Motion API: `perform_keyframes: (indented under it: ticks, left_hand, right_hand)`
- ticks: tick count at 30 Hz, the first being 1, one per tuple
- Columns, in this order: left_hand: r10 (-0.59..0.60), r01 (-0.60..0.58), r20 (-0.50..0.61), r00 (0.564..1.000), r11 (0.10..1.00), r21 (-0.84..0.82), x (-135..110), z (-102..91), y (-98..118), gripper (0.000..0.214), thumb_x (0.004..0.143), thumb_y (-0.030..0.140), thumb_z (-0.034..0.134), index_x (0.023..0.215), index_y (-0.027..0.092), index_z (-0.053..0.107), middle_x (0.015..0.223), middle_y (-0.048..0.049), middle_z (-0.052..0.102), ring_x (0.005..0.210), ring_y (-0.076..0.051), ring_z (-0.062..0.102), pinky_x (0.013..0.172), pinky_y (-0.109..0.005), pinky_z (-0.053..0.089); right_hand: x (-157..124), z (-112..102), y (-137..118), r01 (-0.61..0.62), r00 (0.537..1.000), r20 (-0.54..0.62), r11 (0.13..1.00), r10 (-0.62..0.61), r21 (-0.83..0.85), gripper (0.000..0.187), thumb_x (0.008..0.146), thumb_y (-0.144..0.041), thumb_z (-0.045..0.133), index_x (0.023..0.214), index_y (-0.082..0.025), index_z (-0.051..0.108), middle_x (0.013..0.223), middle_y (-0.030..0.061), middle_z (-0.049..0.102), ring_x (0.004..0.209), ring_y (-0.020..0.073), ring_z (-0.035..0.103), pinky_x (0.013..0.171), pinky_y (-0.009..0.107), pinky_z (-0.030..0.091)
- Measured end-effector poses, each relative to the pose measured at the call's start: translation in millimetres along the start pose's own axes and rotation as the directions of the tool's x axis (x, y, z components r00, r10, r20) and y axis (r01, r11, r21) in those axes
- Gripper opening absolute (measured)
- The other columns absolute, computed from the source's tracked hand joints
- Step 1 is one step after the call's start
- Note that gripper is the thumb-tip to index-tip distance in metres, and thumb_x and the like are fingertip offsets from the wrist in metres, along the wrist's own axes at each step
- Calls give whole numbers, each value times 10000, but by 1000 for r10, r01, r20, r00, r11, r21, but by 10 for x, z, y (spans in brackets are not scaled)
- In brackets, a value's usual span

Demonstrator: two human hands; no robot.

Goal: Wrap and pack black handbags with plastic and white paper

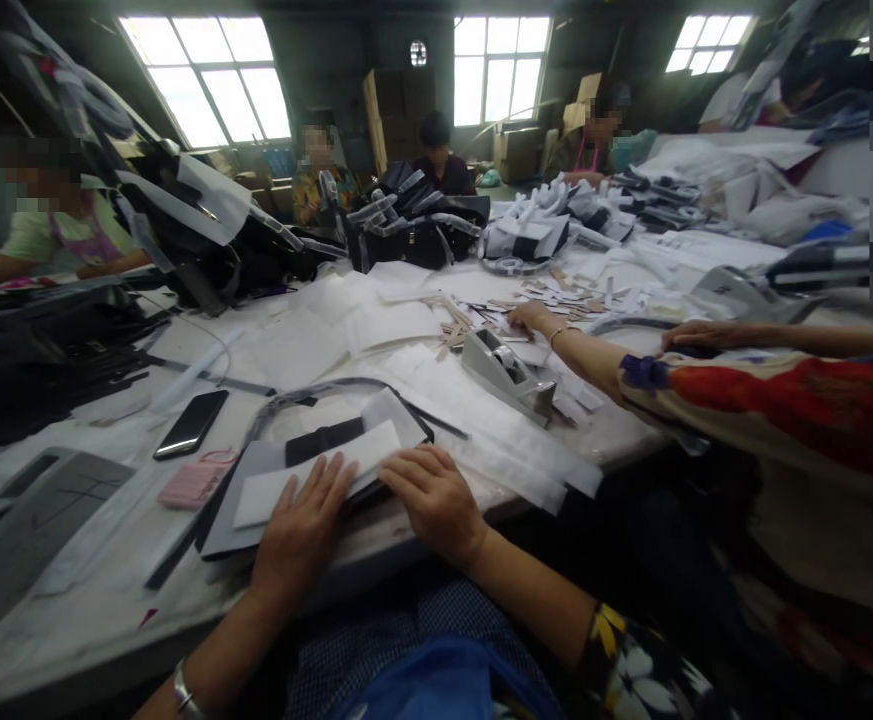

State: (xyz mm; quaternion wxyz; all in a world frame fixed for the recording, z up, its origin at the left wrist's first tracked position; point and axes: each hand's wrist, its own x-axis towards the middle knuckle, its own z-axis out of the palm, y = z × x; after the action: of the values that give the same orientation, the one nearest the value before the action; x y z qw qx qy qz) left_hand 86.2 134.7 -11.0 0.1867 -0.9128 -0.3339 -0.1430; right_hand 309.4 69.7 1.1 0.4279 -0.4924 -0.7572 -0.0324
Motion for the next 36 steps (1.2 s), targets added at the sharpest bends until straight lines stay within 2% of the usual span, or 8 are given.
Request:
perform_keyframes:
  ticks: [3,7,10,14,20,27,31,36]
  left_hand:
    - [-9,9,-11,1000,1000,-13,-23,29,-21,563,984,119,408,1530,229,327,1569,-98,352,1422,-324,382,1087,-541,393]
    - [-26,25,-17,1000,999,-47,-17,9,-21,552,991,159,444,1527,236,335,1562,-109,370,1421,-326,384,1096,-529,385]
    - [-31,29,-23,999,998,-63,-15,3,-8,543,995,170,445,1524,242,345,1558,-111,385,1417,-323,395,1101,-521,376]
    - [-50,44,-59,997,994,-101,-40,-14,20,600,981,338,512,1533,197,324,1571,-149,358,1426,-348,375,1105,-537,360]
    - [-99,82,-155,983,990,-111,-61,-28,-81,757,945,314,577,1567,129,187,1579,-204,322,1438,-361,348,1093,-501,390]
    - [-130,105,-176,976,984,-146,22,-136,-308,751,948,247,577,1572,157,168,1556,-172,387,1389,-312,440,1086,-422,427]
    - [-291,250,-194,937,945,-210,112,-272,-416,758,945,318,594,1569,177,187,1545,-131,418,1335,-284,508,1066,-375,452]
    - [-398,354,-172,901,905,-235,203,-314,-461,750,935,373,606,1559,194,231,1517,-110,465,1283,-288,559,1029,-364,484]
  right_hand:
    - [-170,-98,-199,-478,877,78,839,475,261,205,977,-227,502,1095,-207,668,1002,71,738,924,208,696,865,365,553]
    - [-205,-114,-267,-825,493,515,188,701,534,204,861,-355,652,973,-193,599,836,19,675,754,181,687,732,325,567]
    - [-104,-96,-289,-736,463,594,-88,658,672,289,726,-311,770,912,-188,587,889,0,621,863,150,636,850,297,514]
    - [27,-8,-503,-618,490,566,-194,663,762,280,647,-203,758,858,-186,575,782,-42,558,759,103,543,764,228,441]
    - [102,189,-736,-549,651,408,25,640,836,201,708,-150,644,860,-220,534,866,-18,639,952,156,625,868,272,467]
    - [-199,-173,2,-321,936,170,946,307,57,289,936,-124,534,1190,-200,647,1265,90,664,1209,245,584,1074,432,433]
    - [-305,-317,421,-83,941,284,942,181,-325,296,889,-206,691,1184,-191,678,1217,108,688,1208,307,558,1036,485,446]
    - [-172,-153,521,-40,935,324,947,148,-319,78,915,-248,680,893,-213,746,965,47,748,1016,231,621,948,405,444]
